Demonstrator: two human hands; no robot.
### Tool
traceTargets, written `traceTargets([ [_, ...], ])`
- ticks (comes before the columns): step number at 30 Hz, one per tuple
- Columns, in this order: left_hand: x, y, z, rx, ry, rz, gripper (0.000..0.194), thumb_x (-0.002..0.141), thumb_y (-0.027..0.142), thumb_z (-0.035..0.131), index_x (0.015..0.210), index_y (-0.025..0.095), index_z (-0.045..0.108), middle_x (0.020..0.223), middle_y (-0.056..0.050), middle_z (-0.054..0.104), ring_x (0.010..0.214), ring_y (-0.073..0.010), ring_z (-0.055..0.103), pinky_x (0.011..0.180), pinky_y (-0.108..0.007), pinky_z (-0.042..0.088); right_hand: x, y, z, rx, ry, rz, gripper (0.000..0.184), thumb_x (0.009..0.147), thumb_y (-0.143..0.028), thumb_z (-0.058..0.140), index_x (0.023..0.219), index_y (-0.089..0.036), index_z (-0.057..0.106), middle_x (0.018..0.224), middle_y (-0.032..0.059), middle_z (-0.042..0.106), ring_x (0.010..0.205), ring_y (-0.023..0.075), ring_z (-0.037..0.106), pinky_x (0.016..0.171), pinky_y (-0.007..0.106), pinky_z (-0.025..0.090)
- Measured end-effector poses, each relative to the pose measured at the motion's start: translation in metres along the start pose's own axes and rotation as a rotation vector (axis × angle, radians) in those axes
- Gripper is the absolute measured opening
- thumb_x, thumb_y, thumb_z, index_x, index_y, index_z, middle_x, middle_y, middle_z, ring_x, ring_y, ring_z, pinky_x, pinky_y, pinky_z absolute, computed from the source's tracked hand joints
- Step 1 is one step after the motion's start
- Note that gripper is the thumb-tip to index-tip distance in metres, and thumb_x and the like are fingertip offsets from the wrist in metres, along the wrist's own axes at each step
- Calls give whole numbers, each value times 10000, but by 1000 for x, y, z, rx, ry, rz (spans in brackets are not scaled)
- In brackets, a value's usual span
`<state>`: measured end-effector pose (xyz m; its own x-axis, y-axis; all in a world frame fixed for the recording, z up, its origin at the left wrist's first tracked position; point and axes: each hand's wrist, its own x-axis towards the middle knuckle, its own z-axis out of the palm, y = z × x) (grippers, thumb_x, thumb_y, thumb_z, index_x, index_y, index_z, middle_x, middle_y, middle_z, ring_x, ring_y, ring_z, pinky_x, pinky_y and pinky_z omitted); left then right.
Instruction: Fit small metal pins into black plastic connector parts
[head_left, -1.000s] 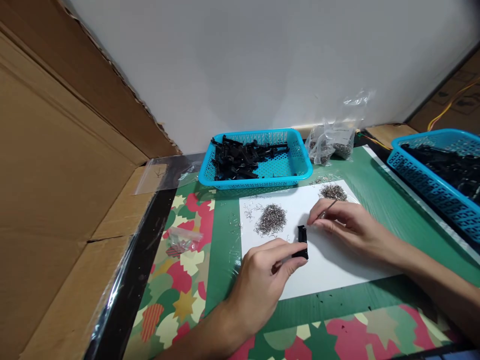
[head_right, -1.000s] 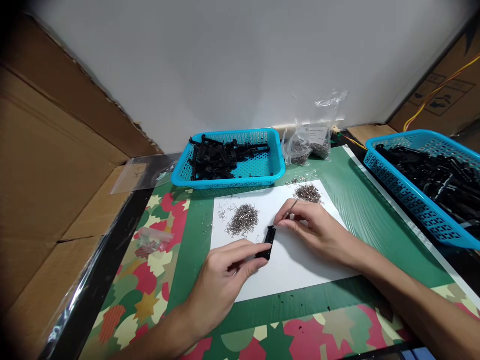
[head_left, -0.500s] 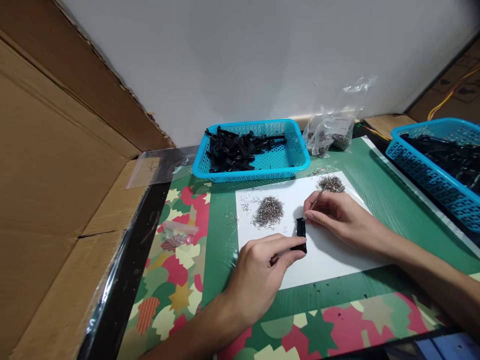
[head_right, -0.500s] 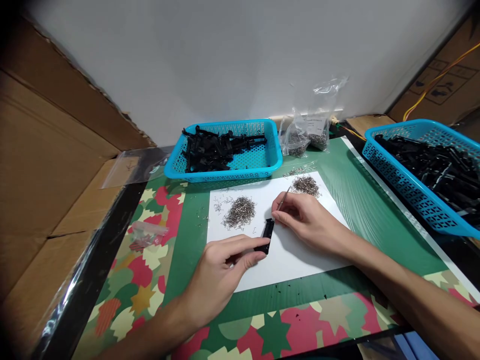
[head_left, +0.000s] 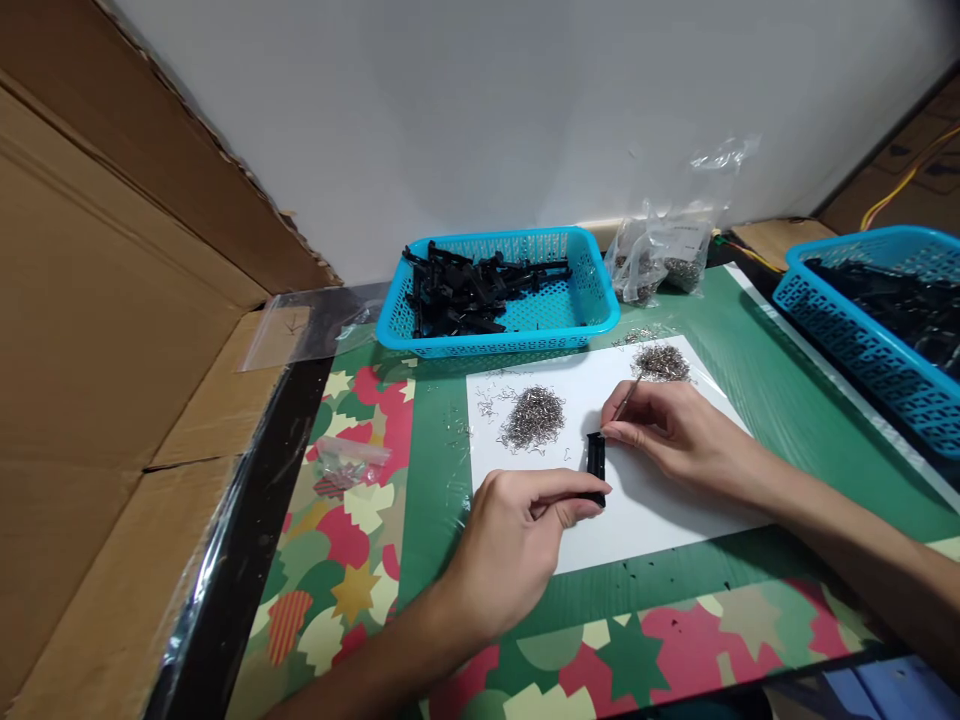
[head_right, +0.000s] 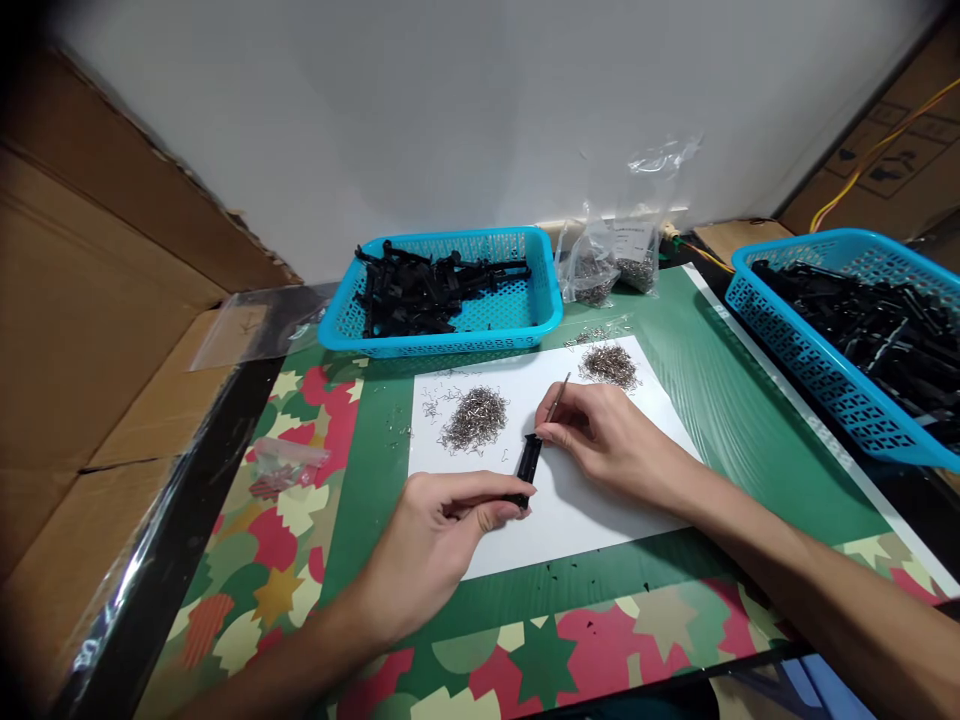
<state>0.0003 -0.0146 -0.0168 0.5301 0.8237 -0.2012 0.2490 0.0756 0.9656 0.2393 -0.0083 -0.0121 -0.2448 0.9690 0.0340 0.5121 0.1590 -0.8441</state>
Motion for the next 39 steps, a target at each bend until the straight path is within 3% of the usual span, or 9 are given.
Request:
traceTargets([
  [5,2,4,2,-83,23,-36,181,930,156,714,993,212,875,922,-32,861,854,-184,817,782,-243,630,2,1,0,90,8,32,141,1025,-269,633,934,-192,710,845,39,750,732,178,647,659,307,456],
  [10,1,5,2,-44,48,-18,158,914,208,747,997,209,882,934,-46,862,853,-212,812,743,-268,627,-2,5,-4,210,116,83,197,1044,-357,634,943,-192,669,834,35,694,745,180,621,659,304,464],
  [19,2,5,3,-98,28,-25,167,915,208,759,1036,196,873,927,-60,865,868,-216,820,791,-293,642,-3,1,0,67,10,15,236,1090,-390,563,953,-214,639,849,23,682,761,187,602,681,317,431],
  [30,4,5,0,-187,-6,-14,154,930,145,725,1011,164,855,886,-66,859,833,-197,828,788,-269,660,-4,4,3,-78,24,-51,173,1073,-288,574,941,-215,658,729,-13,674,605,149,539,598,311,367],
  [39,8,11,-1,-172,-18,-30,123,924,135,720,977,148,830,849,-73,847,798,-200,822,744,-268,658,-2,3,4,-74,15,-48,171,1049,-282,591,913,-211,667,762,6,687,626,158,545,630,314,392],
])
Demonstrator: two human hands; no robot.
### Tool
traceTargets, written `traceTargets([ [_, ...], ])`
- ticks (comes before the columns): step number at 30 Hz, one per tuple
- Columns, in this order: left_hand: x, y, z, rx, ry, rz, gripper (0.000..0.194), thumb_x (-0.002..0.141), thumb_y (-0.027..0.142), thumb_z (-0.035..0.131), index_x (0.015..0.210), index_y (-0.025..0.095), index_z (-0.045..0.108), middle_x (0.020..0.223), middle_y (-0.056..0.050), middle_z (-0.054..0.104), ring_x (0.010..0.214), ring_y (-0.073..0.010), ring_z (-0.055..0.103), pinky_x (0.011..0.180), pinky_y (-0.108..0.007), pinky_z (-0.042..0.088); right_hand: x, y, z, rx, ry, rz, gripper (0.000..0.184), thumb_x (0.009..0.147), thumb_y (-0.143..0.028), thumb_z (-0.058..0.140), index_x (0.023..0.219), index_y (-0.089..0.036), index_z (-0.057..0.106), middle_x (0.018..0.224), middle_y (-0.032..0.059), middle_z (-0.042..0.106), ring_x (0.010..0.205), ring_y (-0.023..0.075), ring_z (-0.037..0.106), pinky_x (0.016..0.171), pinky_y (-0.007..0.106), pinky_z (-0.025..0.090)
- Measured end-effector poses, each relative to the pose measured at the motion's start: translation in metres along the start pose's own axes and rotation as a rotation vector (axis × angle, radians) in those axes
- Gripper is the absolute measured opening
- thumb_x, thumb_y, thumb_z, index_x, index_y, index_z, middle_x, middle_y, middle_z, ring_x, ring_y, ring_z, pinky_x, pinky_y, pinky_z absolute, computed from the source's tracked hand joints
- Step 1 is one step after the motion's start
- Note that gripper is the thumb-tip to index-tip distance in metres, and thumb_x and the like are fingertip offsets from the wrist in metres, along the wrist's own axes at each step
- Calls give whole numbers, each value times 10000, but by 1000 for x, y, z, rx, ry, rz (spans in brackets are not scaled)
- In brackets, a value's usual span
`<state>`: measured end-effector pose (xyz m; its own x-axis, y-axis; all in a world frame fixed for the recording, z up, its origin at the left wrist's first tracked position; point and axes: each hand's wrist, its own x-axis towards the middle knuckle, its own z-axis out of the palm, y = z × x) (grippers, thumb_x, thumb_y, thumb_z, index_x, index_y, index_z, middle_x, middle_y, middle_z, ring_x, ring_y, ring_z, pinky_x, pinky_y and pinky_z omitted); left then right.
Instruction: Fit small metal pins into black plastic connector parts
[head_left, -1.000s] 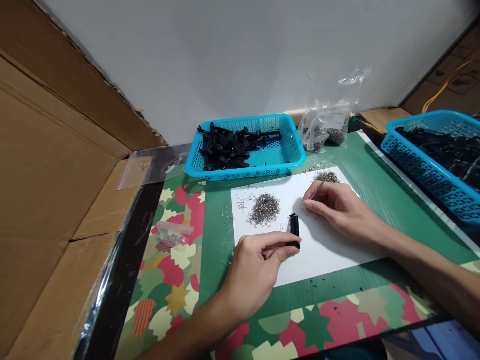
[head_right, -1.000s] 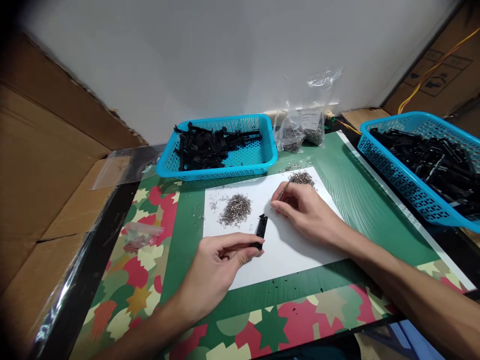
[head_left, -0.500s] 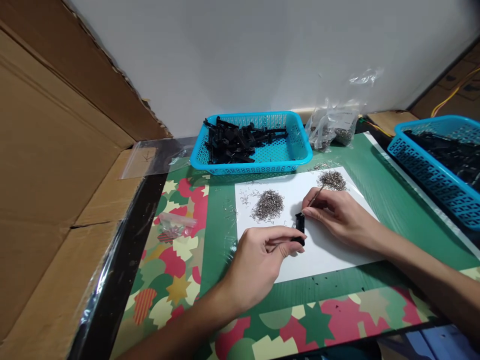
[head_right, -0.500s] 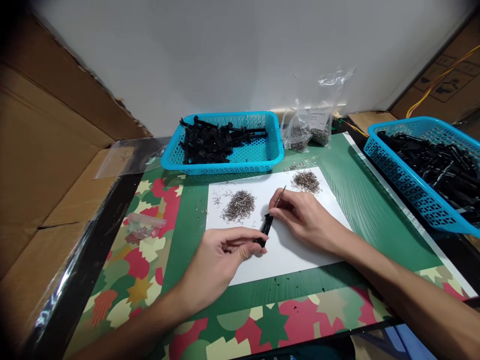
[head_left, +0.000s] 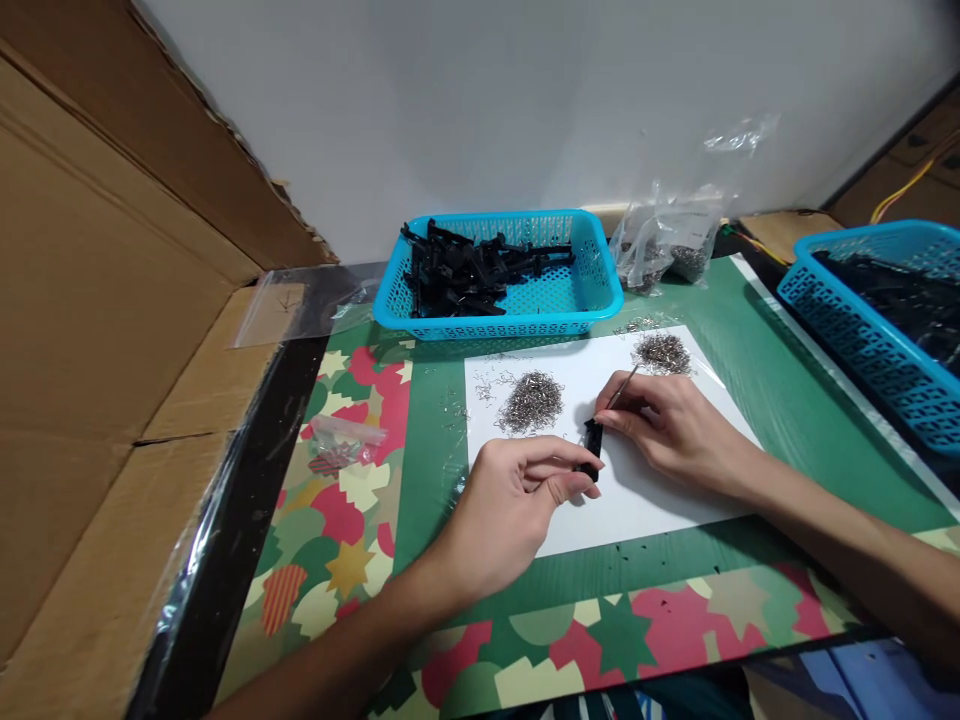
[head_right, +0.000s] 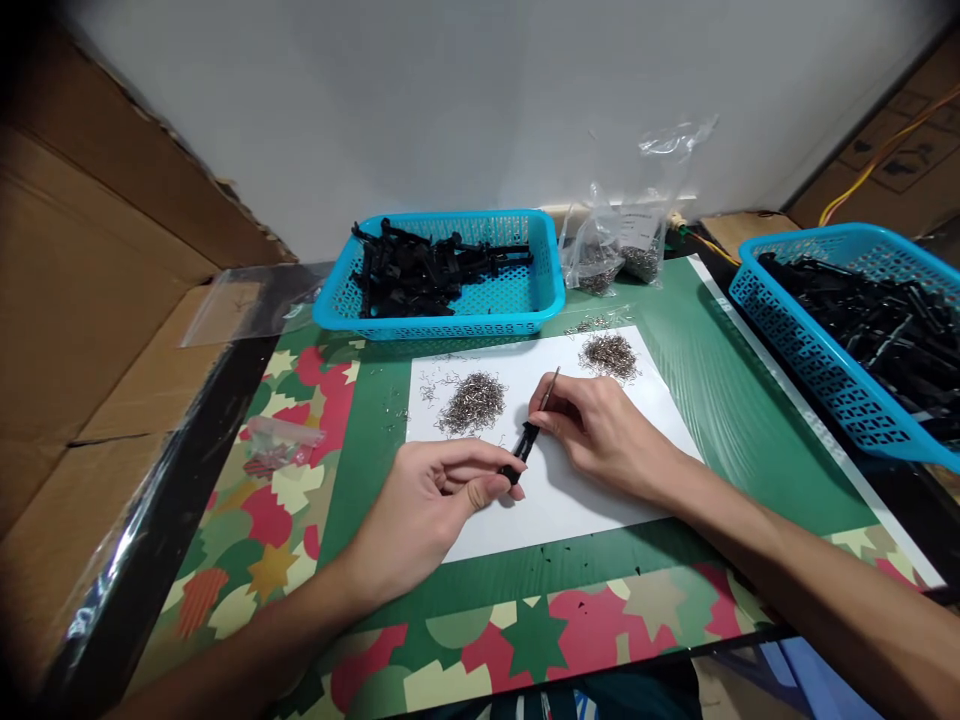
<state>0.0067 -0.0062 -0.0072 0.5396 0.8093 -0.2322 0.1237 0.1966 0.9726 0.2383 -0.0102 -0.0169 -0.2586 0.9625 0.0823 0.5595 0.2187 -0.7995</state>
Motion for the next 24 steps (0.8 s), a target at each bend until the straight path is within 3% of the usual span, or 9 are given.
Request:
traceTargets([
  [3,0,0,-1,25,6,28,116,935,173,734,998,163,831,876,-67,846,827,-191,809,786,-265,642,2,0,1,99,26,14,196,1064,-336,585,935,-207,656,783,6,657,661,157,540,648,308,401],
  [5,-2,-1,-3,57,17,69,125,955,212,728,1017,176,831,902,-64,839,834,-187,792,793,-265,628,4,2,-1,243,120,33,228,1072,-392,579,944,-209,625,814,4,618,695,157,528,651,301,402],
  [8,-6,-2,-7,218,35,144,169,994,336,725,1035,204,823,924,-55,805,764,-166,714,682,-239,561,9,4,-9,435,206,47,334,1086,-439,527,843,-212,553,794,-1,561,690,151,487,638,295,387],
  [11,-9,-4,-10,313,18,168,261,1039,450,663,1099,224,779,793,-15,692,568,-117,520,515,-223,408,13,4,-19,433,78,43,406,1081,-455,527,762,-203,539,736,-9,521,675,144,456,620,282,364],
  [15,-7,-4,-11,215,30,112,352,1040,569,620,1123,240,710,621,43,492,550,-130,465,513,-209,375,15,0,-21,423,-66,31,435,1066,-573,543,900,-187,659,685,-39,484,619,127,420,572,260,343],
  [19,-3,-2,-11,161,19,83,403,1030,612,615,1145,233,691,553,45,522,505,-125,450,505,-200,354,18,1,-19,333,-79,15,549,996,-702,593,1038,-175,743,636,-51,484,560,112,375,507,251,285],
  [21,-3,0,-10,148,25,82,456,1032,599,620,1333,256,627,683,6,657,509,-124,487,485,-195,365,19,4,-26,241,-17,23,622,949,-761,607,1038,-165,763,616,-45,503,538,112,375,495,252,298],
  [23,-4,2,-8,132,87,127,598,1032,588,622,1541,322,458,1092,-90,749,634,-148,613,479,-198,408,19,7,-42,144,84,47,681,920,-805,587,1008,-154,769,650,-14,563,553,121,412,512,261,331],
  [24,-5,2,-7,128,118,157,649,1036,585,615,1598,362,377,1331,-128,686,718,-160,658,486,-203,432,18,9,-54,81,158,68,703,928,-814,550,999,-149,767,696,12,602,578,130,440,530,267,342],
])
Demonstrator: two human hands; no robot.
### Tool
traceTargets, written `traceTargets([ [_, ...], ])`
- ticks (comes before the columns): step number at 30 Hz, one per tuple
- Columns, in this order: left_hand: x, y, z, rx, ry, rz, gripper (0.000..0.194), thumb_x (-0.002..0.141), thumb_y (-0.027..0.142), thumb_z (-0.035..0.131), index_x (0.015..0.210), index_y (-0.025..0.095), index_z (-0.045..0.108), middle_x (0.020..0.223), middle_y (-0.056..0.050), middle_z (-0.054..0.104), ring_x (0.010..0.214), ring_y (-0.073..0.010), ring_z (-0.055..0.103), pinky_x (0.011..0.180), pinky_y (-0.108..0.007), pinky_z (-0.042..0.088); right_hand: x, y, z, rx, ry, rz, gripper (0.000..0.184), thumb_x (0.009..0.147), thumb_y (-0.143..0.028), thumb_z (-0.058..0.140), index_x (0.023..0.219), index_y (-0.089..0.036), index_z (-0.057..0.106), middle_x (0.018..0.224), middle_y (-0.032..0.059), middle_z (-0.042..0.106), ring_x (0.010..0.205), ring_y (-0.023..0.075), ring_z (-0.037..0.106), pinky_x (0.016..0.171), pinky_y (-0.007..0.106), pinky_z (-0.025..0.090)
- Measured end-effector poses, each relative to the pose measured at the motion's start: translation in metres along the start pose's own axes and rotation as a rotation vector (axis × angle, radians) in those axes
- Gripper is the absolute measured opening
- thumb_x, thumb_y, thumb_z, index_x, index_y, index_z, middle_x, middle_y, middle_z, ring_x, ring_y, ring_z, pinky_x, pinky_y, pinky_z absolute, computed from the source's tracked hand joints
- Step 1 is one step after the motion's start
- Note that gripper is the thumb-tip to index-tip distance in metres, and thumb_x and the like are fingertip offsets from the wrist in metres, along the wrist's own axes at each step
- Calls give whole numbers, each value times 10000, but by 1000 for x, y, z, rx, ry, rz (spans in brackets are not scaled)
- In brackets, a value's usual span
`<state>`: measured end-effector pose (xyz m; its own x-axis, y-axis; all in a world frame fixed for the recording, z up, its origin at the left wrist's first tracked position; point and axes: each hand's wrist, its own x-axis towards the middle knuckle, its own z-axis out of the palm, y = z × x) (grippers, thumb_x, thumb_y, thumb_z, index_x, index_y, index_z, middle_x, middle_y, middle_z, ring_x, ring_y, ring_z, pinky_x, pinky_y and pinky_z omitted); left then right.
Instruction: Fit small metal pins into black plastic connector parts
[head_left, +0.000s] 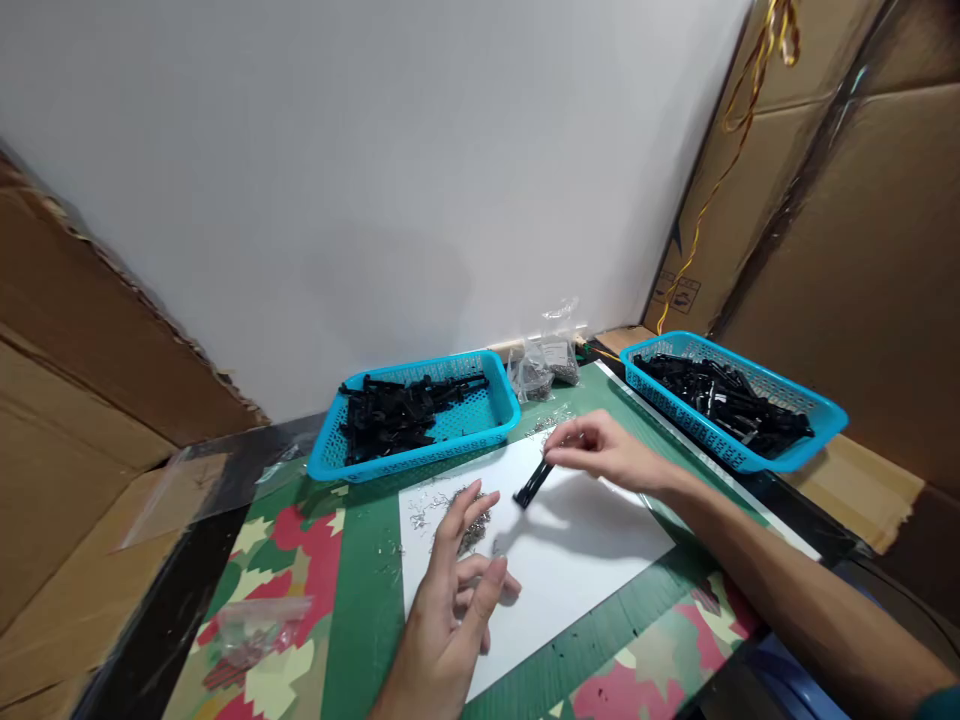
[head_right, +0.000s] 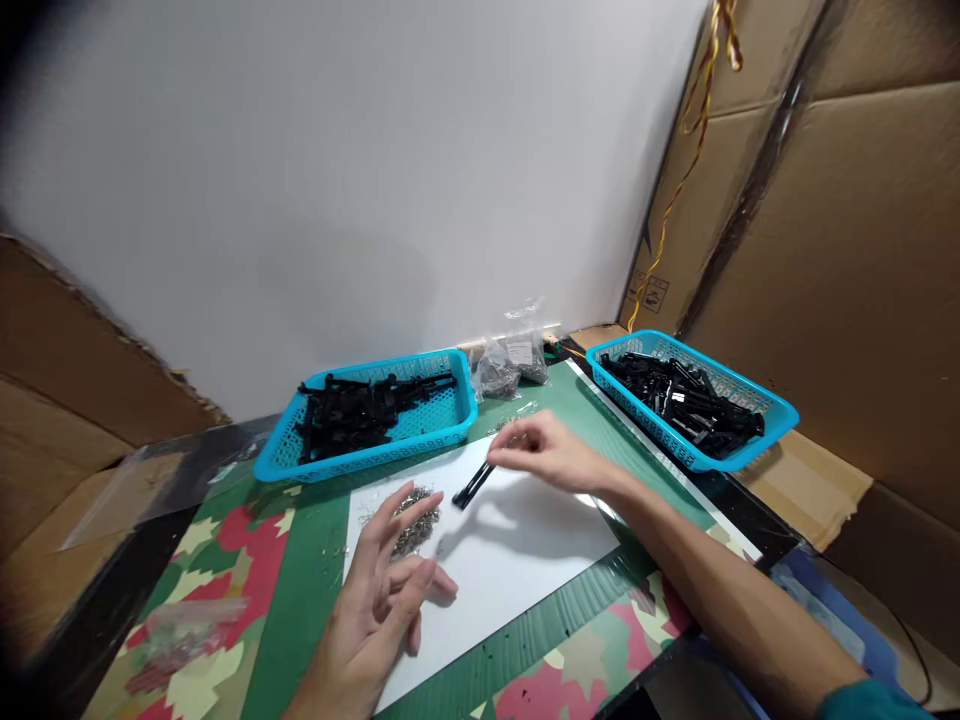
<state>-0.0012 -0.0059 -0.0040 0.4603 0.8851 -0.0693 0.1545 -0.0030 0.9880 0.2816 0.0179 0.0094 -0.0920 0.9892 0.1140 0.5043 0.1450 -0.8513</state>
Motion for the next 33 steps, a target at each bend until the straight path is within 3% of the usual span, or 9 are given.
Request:
traceTargets([
  [3,-2,0,0,12,1,43,634,1064,572,565,1628,414,323,1614,-134,463,800,-155,668,515,-220,459,-2,4,-49,-255,283,89,646,980,-733,486,961,-148,759,733,54,634,618,159,470,564,290,306],
  [7,0,-6,-5,68,-87,57,498,1074,540,554,1503,289,510,1245,-106,639,770,-164,619,578,-247,477,-14,10,-119,-611,519,294,389,940,-513,609,898,-167,781,844,133,723,754,237,606,611,309,308],
  [10,2,-9,-6,97,-122,119,336,1088,473,527,1256,222,672,1088,-68,626,684,-140,573,601,-269,484,-21,10,-157,-768,491,440,279,908,-393,676,797,-168,796,743,142,731,704,253,644,626,328,330],
  [13,2,-10,-6,90,-134,164,272,1081,382,512,1078,201,716,1050,-47,617,612,-110,543,574,-265,458,-18,2,-169,-854,369,453,285,900,-334,709,718,-133,795,686,171,729,648,254,648,623,353,354],
  [16,2,-12,-5,70,-131,148,255,1044,312,514,981,180,723,970,-32,602,557,-92,515,523,-247,420,-3,-17,-149,-893,259,302,338,991,-373,600,896,-144,829,842,162,792,722,249,700,628,322,402],
  [23,7,-13,-7,3,-101,51,255,968,340,578,880,148,722,708,23,545,417,-64,423,459,-225,314,71,-86,-47,-963,-40,-111,226,1026,-309,602,1103,-266,809,994,63,808,904,224,729,755,314,457],
  [27,4,-10,-9,-3,-73,11,233,905,356,661,820,159,750,645,8,571,461,-98,427,455,-223,305,129,-104,-16,-1010,-159,-139,267,1042,-377,675,1241,-210,738,1195,84,753,1043,237,725,907,400,587],
  [29,1,-10,-10,-7,-63,1,198,872,332,691,789,166,763,627,0,578,507,-116,452,478,-221,331,154,-102,-2,-1053,-188,-110,368,1044,-381,691,1351,-180,661,1348,113,682,1132,257,707,955,470,616],
  [33,-3,-10,-9,-39,-39,-20,185,861,315,690,779,173,774,625,-6,583,536,-129,474,485,-218,346,179,-85,31,-1132,-203,-57,399,1033,-372,709,1371,-167,650,1371,129,668,1161,272,700,966,475,614],
])
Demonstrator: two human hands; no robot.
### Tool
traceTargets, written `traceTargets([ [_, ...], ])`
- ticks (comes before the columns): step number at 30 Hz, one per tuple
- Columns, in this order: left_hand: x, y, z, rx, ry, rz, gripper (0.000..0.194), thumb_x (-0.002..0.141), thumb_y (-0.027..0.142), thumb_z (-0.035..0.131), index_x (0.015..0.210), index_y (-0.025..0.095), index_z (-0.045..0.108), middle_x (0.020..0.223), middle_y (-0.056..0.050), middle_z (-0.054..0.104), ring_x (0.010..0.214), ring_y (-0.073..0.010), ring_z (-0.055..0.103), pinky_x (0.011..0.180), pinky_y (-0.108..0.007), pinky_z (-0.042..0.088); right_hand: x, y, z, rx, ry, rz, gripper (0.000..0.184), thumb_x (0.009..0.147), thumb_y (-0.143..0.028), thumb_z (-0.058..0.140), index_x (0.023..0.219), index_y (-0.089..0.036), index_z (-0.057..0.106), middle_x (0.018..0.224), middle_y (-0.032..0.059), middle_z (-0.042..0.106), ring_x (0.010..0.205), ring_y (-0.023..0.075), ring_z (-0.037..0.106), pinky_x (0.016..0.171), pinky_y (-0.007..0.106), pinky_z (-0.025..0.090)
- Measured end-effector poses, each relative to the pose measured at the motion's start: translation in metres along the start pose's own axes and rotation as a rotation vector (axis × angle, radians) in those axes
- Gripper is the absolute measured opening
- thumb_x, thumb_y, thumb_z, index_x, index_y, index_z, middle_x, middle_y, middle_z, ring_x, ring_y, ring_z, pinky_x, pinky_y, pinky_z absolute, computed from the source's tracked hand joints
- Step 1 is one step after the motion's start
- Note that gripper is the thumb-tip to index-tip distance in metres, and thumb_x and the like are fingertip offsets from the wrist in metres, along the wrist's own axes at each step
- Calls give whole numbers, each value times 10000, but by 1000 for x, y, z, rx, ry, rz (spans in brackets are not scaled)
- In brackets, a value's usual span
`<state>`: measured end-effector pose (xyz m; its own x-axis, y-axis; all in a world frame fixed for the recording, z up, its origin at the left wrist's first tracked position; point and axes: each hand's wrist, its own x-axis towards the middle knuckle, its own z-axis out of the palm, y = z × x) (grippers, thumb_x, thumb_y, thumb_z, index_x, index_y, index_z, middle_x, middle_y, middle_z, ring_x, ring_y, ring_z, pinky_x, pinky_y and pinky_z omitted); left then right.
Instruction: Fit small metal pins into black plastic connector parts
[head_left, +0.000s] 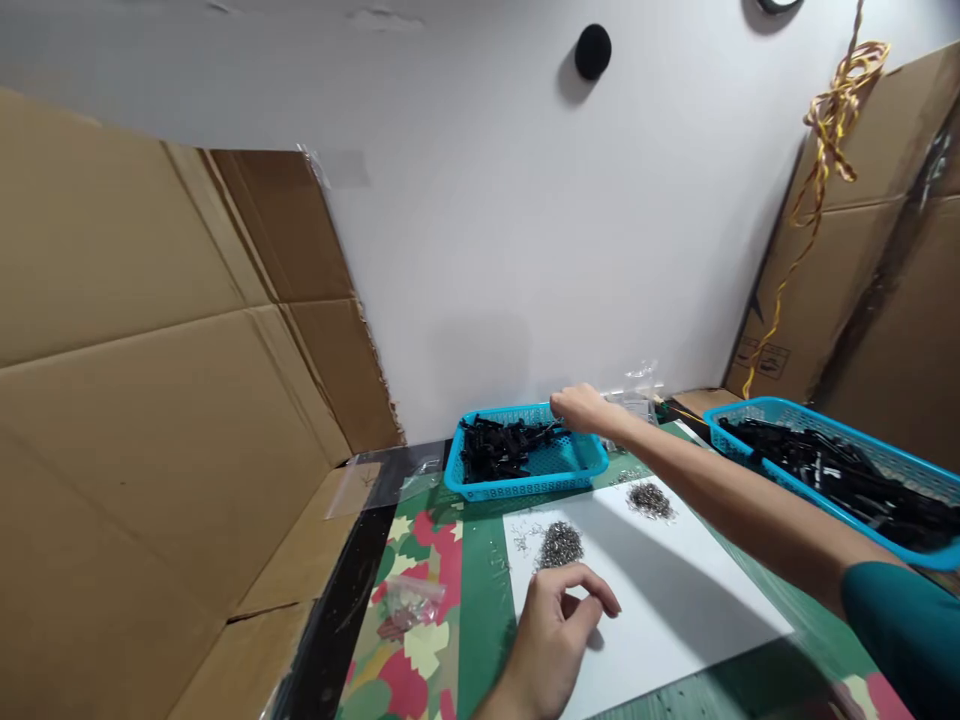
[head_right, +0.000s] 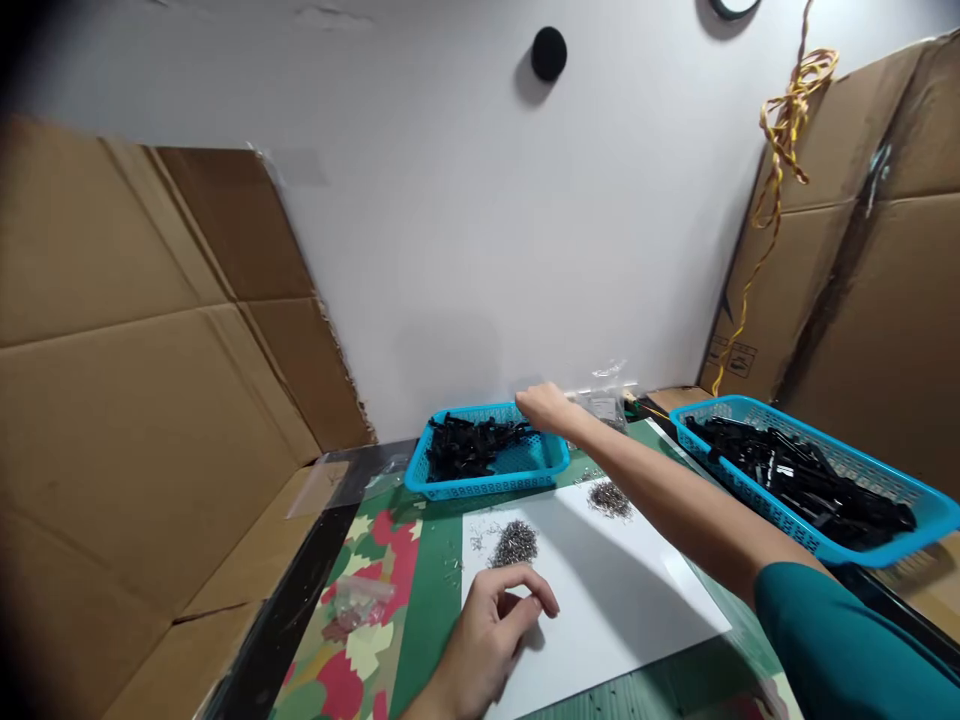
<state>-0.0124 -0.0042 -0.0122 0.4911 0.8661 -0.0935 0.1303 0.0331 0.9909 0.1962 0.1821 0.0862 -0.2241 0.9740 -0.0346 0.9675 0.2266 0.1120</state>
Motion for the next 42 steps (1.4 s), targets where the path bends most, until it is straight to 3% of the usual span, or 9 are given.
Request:
traceTargets([
  [5,-2,-2,1,-15,13,-6,200,870,319,685,773,166,771,636,-12,595,517,-115,460,460,-209,323,7,-15,27,-16,5,21,403,1034,-373,708,1374,-165,647,1370,128,668,1159,272,701,965,478,615],
  [10,0,-4,1,7,-15,-4,239,924,330,636,854,141,766,792,-42,692,450,-59,419,419,-201,257,-8,-8,17,34,120,39,398,1037,-377,705,1371,-171,646,1376,125,665,1160,270,700,964,481,617],
  [13,3,-1,-1,-88,-50,40,352,1008,452,585,1098,143,727,989,-74,728,404,-17,407,401,-193,247,-40,-1,6,95,236,32,320,1054,-381,671,1298,-174,689,1241,101,722,1044,232,722,903,428,616],
  [17,8,11,-6,-205,-14,36,553,1042,630,502,1347,177,586,1029,-76,714,398,-35,446,350,-175,271,-105,-3,8,194,312,-147,232,1031,-342,639,1138,-235,816,790,22,748,737,164,678,695,286,454],
  [21,13,13,-10,-183,10,77,612,1047,687,495,1464,240,467,1177,-105,703,509,-80,618,393,-168,392,-158,-21,41,226,372,-320,320,1045,-269,541,858,-218,795,667,18,708,614,139,587,676,310,372],
  [25,15,4,-7,-73,-84,58,507,1047,601,594,1385,230,521,1113,-73,711,491,-55,594,401,-158,343,-176,-36,86,394,679,-516,300,1051,-194,525,858,-187,756,584,2,640,513,123,500,608,309,308],
  [30,14,2,-5,-33,-19,60,354,1086,519,564,1235,200,605,1000,-36,702,465,-35,498,424,-182,314,-177,2,100,766,377,-155,283,939,-438,723,1038,-182,792,565,-62,454,541,129,402,587,279,300],
  [36,13,7,-5,-47,-91,-4,324,1063,525,611,1114,204,615,1028,-40,704,524,-56,511,497,-200,384,-185,91,85,833,93,90,412,953,-516,687,804,-140,766,522,-99,280,496,96,236,501,273,176],
  [42,12,10,-3,-6,-61,-39,339,1045,543,623,1047,206,652,683,24,610,478,-86,440,482,-203,360,-187,96,90,832,-72,208,418,838,-558,797,829,-141,827,517,-80,352,505,95,266,488,279,185],
])
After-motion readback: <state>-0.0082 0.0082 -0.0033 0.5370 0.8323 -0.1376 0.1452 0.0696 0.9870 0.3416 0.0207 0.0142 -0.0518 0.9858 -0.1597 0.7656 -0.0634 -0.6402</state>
